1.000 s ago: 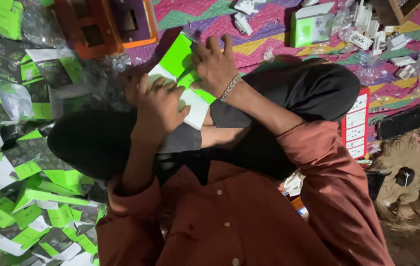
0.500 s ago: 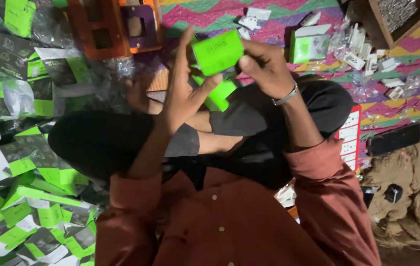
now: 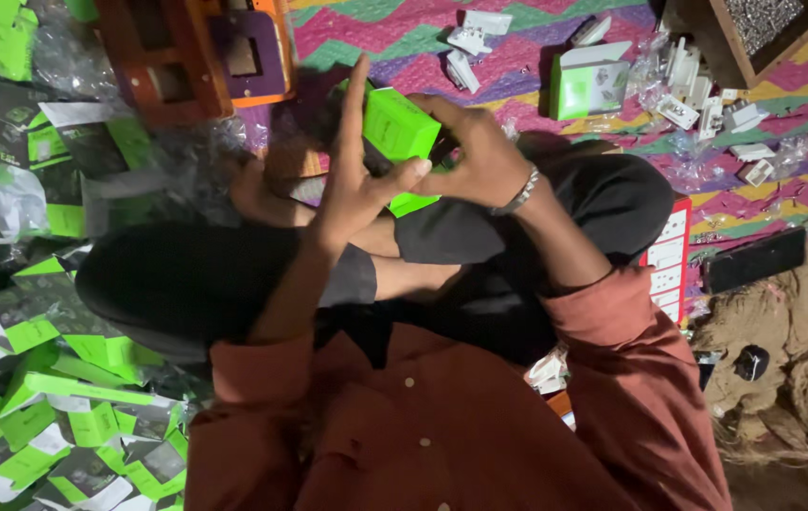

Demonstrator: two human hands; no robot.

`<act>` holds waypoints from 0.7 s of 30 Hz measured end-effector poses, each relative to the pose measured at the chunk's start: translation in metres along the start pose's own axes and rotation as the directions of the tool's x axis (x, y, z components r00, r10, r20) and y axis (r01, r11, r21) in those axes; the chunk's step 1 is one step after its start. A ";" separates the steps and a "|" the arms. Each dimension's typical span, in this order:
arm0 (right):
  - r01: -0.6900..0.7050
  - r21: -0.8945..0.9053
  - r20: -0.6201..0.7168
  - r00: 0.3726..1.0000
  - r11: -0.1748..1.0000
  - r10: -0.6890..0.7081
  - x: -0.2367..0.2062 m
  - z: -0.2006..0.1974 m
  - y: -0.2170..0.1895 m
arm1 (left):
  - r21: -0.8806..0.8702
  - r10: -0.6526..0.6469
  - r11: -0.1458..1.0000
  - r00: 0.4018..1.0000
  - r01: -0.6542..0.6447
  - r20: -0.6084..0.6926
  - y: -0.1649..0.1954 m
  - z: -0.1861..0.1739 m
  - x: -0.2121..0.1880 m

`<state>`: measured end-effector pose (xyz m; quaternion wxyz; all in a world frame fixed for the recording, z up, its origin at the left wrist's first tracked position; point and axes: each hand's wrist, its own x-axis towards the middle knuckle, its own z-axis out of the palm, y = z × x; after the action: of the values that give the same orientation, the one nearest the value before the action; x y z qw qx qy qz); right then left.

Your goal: The person sits on a floor mat covered with green product boxes and small white electrical switch components. They open a green box, place switch components into it one at a time by hand, and continue filling boxes with components picked from the pile around them.

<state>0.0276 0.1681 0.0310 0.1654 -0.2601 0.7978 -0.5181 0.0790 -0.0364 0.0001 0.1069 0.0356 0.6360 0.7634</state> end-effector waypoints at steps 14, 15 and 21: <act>0.009 0.261 -0.088 0.996 0.965 0.014 -0.008 0.036 0.001 | 0.369 0.151 0.926 0.976 -0.083 -0.159 -0.010 -0.003 -0.006; 0.001 0.266 -0.076 0.997 0.964 0.020 -0.008 0.035 0.002 | 0.418 0.191 0.901 0.970 -0.111 -0.153 -0.010 -0.002 -0.004; -0.019 0.429 -0.100 0.993 0.903 0.068 -0.004 0.021 0.013 | 0.494 0.291 0.849 0.947 -0.189 -0.138 -0.005 0.003 0.010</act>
<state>0.0391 0.1594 0.0105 0.1846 -0.1701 0.6788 -0.6901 0.0703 -0.0304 -0.0054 -0.0688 0.0603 0.8014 0.5910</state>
